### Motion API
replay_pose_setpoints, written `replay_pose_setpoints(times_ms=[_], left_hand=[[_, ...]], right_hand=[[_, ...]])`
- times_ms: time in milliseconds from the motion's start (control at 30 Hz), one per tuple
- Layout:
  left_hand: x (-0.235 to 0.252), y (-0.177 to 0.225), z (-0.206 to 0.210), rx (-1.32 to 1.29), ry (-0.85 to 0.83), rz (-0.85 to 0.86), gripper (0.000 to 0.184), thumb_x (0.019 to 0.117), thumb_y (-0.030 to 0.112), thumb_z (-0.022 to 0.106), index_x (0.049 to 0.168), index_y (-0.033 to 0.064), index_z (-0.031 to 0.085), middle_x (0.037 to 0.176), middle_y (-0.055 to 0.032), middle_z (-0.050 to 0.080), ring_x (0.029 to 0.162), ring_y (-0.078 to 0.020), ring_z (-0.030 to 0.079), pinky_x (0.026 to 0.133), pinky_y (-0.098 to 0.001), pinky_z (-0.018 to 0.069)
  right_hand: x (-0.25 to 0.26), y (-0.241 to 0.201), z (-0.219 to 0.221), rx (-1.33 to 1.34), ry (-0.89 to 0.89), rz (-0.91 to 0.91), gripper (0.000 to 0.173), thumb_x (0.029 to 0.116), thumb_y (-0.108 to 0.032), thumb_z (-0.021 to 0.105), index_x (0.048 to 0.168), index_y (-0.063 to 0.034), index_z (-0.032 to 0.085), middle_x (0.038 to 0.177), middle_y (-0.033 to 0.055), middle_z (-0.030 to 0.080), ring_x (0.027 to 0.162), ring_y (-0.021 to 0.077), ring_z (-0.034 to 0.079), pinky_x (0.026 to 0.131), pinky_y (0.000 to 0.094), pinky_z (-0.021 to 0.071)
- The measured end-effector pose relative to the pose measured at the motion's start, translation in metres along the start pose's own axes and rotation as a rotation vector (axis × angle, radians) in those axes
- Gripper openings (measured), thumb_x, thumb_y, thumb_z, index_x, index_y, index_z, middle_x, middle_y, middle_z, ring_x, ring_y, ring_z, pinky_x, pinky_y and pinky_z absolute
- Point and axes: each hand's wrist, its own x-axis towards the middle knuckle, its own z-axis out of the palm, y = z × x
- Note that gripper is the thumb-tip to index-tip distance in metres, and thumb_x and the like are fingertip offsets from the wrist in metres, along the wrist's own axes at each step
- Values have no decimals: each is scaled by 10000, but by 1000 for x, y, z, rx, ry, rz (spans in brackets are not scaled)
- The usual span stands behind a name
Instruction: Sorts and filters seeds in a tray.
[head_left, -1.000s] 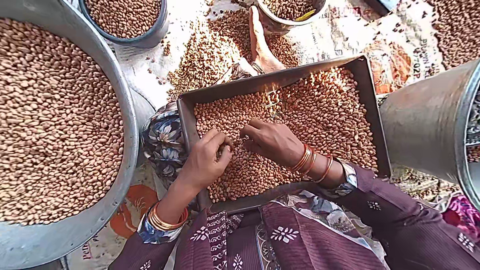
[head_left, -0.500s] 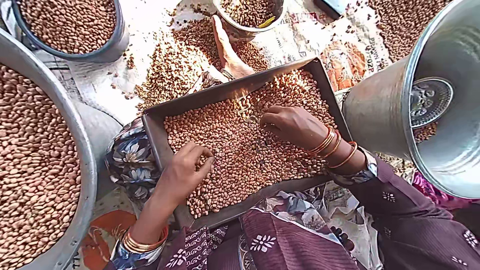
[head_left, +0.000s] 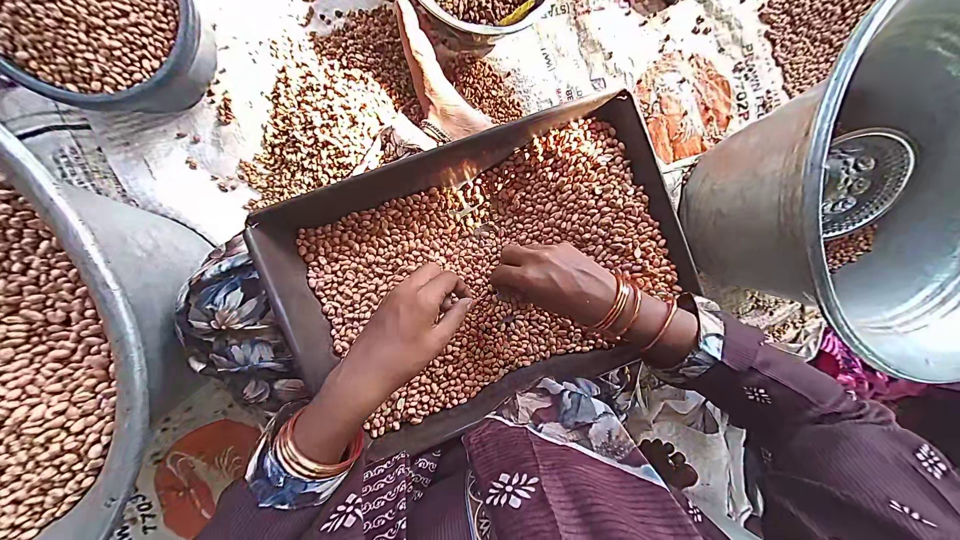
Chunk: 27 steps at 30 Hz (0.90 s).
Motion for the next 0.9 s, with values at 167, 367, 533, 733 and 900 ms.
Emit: replay_pose_setpoints(times_ms=[167,367,533,733,900], left_hand=[[-1,9,26,23,-163,263,173,972,211,635,1008,69,727,863,-83,635,732,-225,656,617,-401,563],[-15,20,53,158,-198,370,138,981,180,615,953,69,692,824,-130,644,698,-313,673,559,-441,539],[-18,25,62,294,-151,386,137,974,115,589,924,30,683,830,-156,664,660,-334,675,521,-441,529],[-13,16,36,-78,0,145,182,937,233,608,934,78,703,763,-16,583,617,-119,546,534,-277,465],[-12,4,3,-962,1,-165,176,945,161,402,848,206,542,686,91,467,515,16,402,466,-119,325]], right_hand=[[6,1,3,-104,13,-79,136,983,-7,575,1003,-34,707,928,154,659,756,315,682,565,418,548],[7,-1,7,-114,4,-10,123,1003,-69,550,946,-25,650,865,143,620,682,303,659,496,404,511],[-3,-9,-8,96,-46,66,73,933,-88,604,970,-51,654,835,86,636,682,229,654,563,383,533],[-28,-22,-13,277,-207,-42,112,952,-124,663,890,-52,722,860,86,645,731,196,650,616,338,541],[-45,-40,2,59,-192,-143,125,951,0,581,896,-37,687,869,134,637,750,283,672,544,387,536]])
